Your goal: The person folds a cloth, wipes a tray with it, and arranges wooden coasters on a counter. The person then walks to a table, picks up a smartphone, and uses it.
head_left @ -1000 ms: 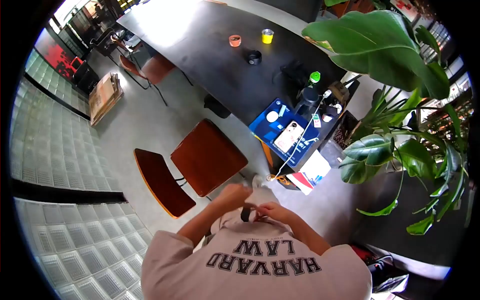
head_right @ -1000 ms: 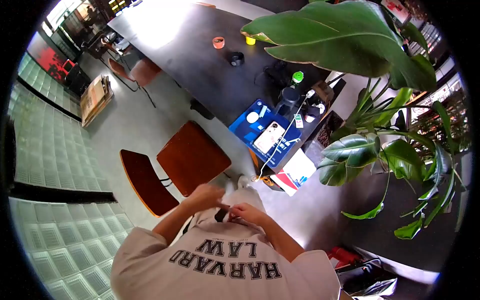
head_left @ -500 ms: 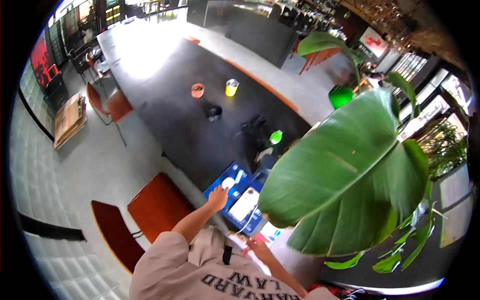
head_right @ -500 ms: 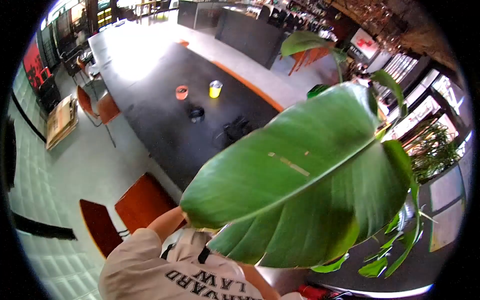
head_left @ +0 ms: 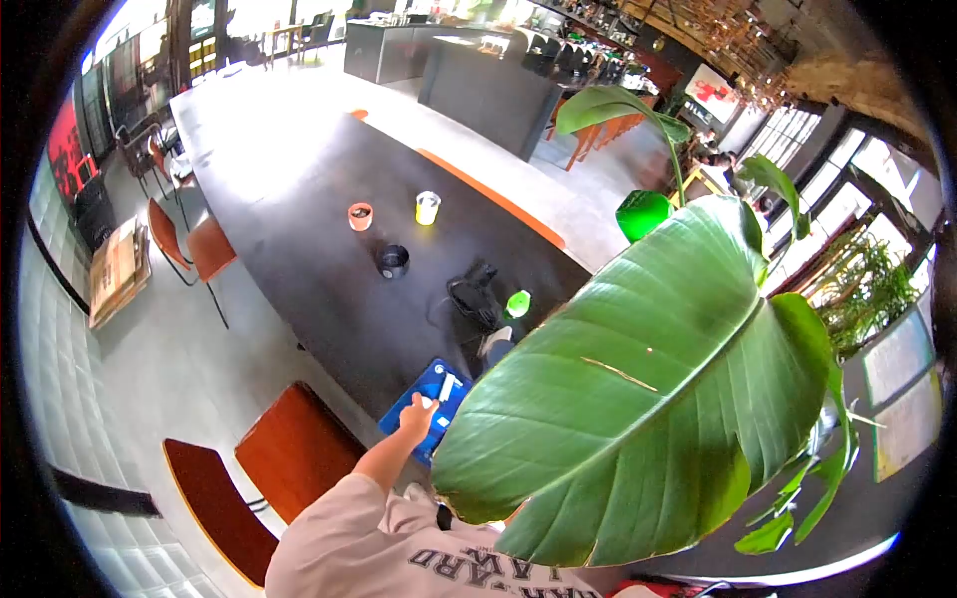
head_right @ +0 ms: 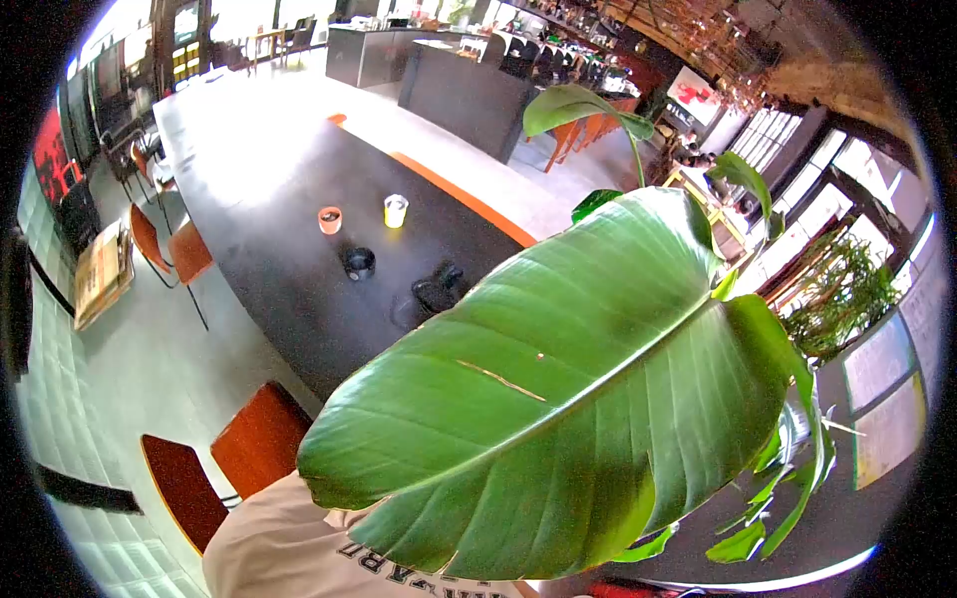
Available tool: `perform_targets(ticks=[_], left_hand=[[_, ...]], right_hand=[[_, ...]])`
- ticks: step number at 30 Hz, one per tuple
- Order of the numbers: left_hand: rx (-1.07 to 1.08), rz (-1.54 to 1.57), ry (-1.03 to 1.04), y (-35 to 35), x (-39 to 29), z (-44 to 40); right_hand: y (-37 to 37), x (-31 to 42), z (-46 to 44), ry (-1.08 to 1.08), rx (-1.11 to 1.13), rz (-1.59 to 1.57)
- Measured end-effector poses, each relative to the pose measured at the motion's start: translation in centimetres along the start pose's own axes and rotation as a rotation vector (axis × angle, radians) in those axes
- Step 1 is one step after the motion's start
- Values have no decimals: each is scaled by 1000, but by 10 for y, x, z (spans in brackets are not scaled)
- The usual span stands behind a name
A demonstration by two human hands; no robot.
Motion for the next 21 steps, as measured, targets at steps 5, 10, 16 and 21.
perform_targets(ticks=[5,10,16,21], left_hand=[[308,0,-187,37,32,-11],[418,102,-216,38,39,11],[510,305,110,9,16,55],[84,-96,1095,-55,-28,90]], right_hand=[[0,8,-10,-18,-50,-44],[-4,13,-14,-48,-60,-75],[-2,22,-25,-80,-54,-103],[11,33,-37,-103,-39,-111]])
Point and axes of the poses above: each hand's wrist, its own z-axis away from the middle knuckle, its own y-axis out of the palm, x = y × z, the point moved 5 cm from there along -z, towards the middle knuckle, and after that the axes turned 9 degrees about -y, right-handed, at the moved point
